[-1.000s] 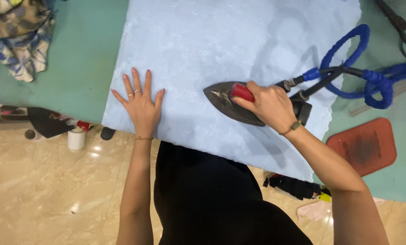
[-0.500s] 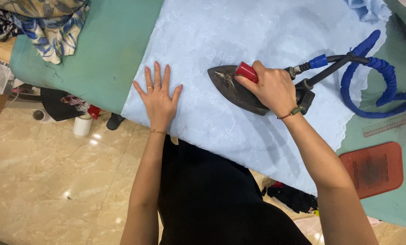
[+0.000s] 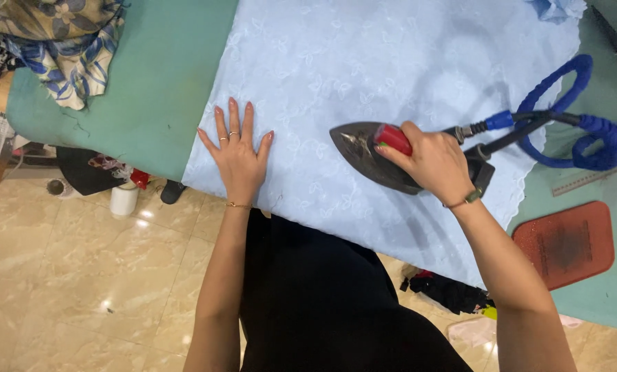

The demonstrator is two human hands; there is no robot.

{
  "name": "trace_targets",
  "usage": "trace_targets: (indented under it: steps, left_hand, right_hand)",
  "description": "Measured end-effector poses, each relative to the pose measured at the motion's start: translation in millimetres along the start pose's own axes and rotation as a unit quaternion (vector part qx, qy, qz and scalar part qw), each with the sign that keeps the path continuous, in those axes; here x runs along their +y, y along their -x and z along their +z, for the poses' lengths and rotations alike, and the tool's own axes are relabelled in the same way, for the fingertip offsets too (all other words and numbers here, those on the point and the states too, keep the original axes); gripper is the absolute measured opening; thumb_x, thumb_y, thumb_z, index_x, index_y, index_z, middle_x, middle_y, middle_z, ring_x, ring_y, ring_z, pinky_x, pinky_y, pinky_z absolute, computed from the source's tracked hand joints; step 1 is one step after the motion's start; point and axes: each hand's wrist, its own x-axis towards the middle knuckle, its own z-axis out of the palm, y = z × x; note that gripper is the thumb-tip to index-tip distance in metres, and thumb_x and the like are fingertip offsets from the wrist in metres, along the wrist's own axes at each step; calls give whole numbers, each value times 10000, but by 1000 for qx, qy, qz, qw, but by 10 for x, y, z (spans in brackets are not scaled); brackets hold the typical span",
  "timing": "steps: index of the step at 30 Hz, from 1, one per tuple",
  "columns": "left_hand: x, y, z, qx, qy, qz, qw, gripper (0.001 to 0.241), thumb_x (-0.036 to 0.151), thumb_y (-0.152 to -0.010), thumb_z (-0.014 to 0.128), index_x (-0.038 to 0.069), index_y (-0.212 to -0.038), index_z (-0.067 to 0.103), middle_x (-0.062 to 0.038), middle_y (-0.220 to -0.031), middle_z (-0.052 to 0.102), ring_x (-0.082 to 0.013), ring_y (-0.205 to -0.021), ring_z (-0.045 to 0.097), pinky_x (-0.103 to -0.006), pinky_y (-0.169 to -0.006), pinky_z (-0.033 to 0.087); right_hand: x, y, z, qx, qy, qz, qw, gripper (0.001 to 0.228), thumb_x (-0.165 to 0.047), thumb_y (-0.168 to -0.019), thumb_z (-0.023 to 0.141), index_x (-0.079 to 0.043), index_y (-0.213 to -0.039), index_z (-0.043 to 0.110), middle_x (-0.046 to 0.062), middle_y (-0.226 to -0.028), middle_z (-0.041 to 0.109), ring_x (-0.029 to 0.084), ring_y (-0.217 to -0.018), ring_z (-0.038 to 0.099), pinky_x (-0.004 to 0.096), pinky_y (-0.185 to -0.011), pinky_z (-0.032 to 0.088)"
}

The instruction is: The recorder is ironing a piece of light blue fabric on a workbench in a sewing area.

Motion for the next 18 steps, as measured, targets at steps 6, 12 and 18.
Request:
trace_targets:
  steps: [6, 12, 18]
  left_hand:
    - [-120, -8, 44, 3, -25, 0, 1000, 653, 511, -1045, 572, 135, -1574, 495, -79, -1700, 296, -335, -1581, 171, -723, -1187, -56]
    - [-447, -81, -48, 12, -61, -12, 998, 614, 534, -1074, 556, 201, -1587, 498, -77, -1716, 272, -360, -1588, 153, -721, -1204, -44]
    - [-633, -131, -184, -8, -52, -46, 998, 607, 554, -1035, 540, 269, -1570, 502, -73, -1706, 257, -369, -1572, 151, -718, -1191, -38]
  right_hand:
    - [-3, 133, 12, 6, 3, 5, 1000, 497, -534, -932, 702, -38, -923, 676, 143, -588, 653, 324, -520, 667, 411, -518, 527]
    - [-240, -144, 40, 30, 8, -17, 999, 490, -531, -943, 702, -41, -966, 699, 139, -585, 663, 316, -516, 668, 398, -529, 532]
    - [-565, -681, 154, 47, -3, -61, 997, 551, -580, -916, 699, -30, -937, 701, 146, -607, 675, 308, -517, 678, 387, -505, 529]
